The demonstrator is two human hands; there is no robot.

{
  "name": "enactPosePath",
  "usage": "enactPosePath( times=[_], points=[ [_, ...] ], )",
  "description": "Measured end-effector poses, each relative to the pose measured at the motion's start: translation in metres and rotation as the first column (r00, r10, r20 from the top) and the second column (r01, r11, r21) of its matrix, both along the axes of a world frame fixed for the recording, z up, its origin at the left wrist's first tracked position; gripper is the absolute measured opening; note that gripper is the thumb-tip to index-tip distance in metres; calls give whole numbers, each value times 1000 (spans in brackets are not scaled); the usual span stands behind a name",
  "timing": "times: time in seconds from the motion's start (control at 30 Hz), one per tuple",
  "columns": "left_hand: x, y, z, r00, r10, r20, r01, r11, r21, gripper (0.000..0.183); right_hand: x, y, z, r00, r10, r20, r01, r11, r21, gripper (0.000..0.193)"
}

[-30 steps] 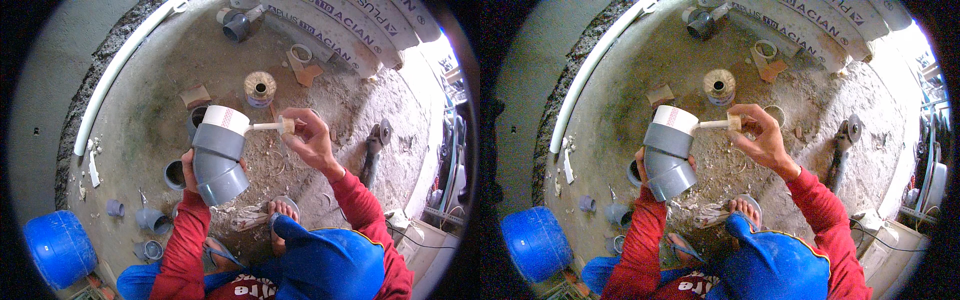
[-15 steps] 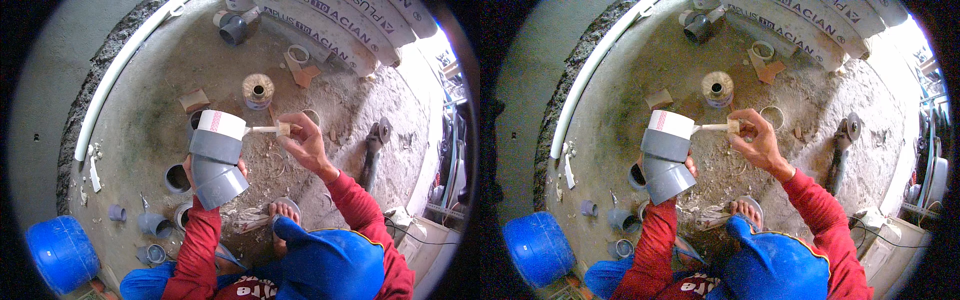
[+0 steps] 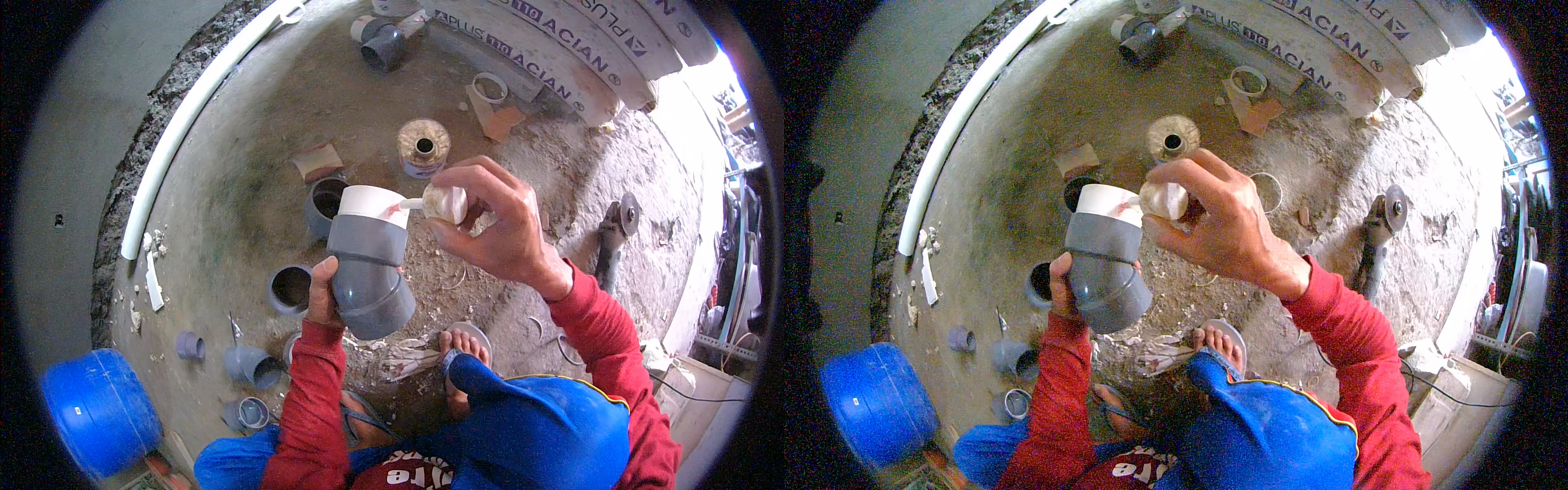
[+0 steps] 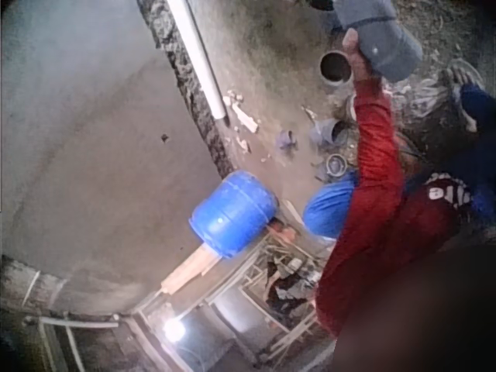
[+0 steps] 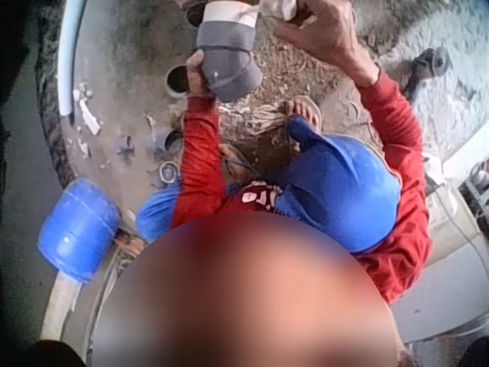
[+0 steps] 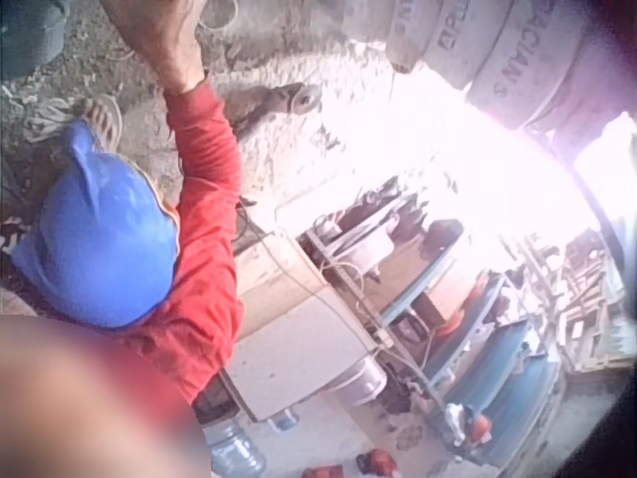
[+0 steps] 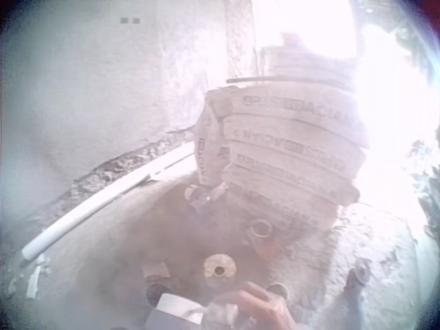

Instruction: The person applies solvent cement to the ends of PVC pipe fittings using a brush, then joins the pieces together to form a connected assembly. The person handles multiple fittings and a can of cement, repeatedly dipping the brush and coating the surfaces before pressing the parts together.

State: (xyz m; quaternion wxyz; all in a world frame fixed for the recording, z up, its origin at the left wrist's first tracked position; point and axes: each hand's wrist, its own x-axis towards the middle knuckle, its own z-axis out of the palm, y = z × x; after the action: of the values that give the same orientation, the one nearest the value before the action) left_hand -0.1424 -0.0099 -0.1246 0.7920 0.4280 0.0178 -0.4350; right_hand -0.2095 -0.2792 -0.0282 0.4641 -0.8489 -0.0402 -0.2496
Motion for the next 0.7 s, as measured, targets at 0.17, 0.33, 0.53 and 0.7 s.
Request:
enactPosePath(
  times=[0.17,0.33,0.53,0.7],
  points=[
    [4,11,1,998,-64,-11,64,998,15,76,18,1,22,998,61,16,-60,997,-44,36],
    [2,5,16,983,-88,160,62,985,164,74,37,-3,27,992,113,64,-107,991,-81,37],
    [11,3,30,952,-143,272,45,940,337,73,28,-7,10,990,134,-31,-135,991,-9,36],
    [21,5,49,804,-315,504,0,848,529,81,15,-30,21,989,89,-121,-91,996,-11,41]
  ],
)
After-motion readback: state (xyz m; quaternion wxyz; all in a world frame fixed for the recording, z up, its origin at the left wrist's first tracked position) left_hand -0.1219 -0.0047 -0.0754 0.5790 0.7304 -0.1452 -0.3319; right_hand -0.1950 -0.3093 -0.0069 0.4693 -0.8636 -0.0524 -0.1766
